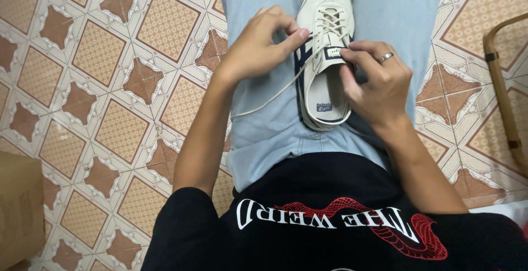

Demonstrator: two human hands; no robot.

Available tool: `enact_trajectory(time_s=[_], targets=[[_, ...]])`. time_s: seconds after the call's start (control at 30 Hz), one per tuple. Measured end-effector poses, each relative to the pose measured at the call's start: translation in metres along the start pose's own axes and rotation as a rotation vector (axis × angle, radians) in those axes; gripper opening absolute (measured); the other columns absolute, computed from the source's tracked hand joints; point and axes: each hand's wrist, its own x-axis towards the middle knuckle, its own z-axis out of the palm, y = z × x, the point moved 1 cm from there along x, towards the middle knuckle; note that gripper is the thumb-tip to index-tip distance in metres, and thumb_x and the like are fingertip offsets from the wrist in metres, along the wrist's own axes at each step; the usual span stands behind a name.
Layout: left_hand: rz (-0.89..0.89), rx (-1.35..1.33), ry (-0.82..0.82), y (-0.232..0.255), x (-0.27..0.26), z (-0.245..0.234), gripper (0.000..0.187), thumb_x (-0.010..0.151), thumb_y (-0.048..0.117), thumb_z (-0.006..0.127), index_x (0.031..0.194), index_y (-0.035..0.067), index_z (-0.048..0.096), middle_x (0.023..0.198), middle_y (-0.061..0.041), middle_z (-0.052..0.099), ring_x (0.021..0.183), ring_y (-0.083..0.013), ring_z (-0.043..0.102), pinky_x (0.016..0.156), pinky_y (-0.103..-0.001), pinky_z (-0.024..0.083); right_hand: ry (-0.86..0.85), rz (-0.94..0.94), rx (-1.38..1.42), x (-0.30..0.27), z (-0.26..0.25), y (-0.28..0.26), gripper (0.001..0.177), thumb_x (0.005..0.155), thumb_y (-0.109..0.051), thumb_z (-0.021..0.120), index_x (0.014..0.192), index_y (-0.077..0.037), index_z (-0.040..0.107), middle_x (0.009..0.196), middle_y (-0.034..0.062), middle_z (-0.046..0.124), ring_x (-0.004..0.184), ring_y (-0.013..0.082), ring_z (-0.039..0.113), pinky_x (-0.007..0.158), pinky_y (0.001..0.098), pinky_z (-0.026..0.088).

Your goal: A person sitting on the floor is threading shoelaces through the eyelets of a white sneaker.

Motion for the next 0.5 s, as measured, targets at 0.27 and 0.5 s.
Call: enact_trajectory(time_s=[0.27,0.5], targets=[[0.028,-0.309,-0.219,0.031,-0.017,-0.057,0.027,0.108,0.016,0.059,0.086,0.003,0.067,0.093,-0.004,0.057,0.077,-0.0115,0.047,0.07,-0.025,0.039,0.067,0.033,0.079,-0.001,0.006,0.001,0.019,0.084,0.006,0.08,0.103,0.008,0.081,0.108,0.0174,0.078,0.071,0.023,0.063,0.063,0.0327,0.049],[0.051,-0.397,-0.119,0.075,-0.064,-0.118,0.03,0.107,0.015,0.054,0.081,0.002,0.06,0.107,-0.01,0.059,0.117,-0.028,0.058,0.116,-0.047,0.051,0.091,0.043,0.141,-0.003,0.008,0.001,0.021,0.084,0.008,0.08,0.105,0.01,0.08,0.108,0.02,0.077,0.073,0.0243,0.064,0.062,0.033,0.049]])
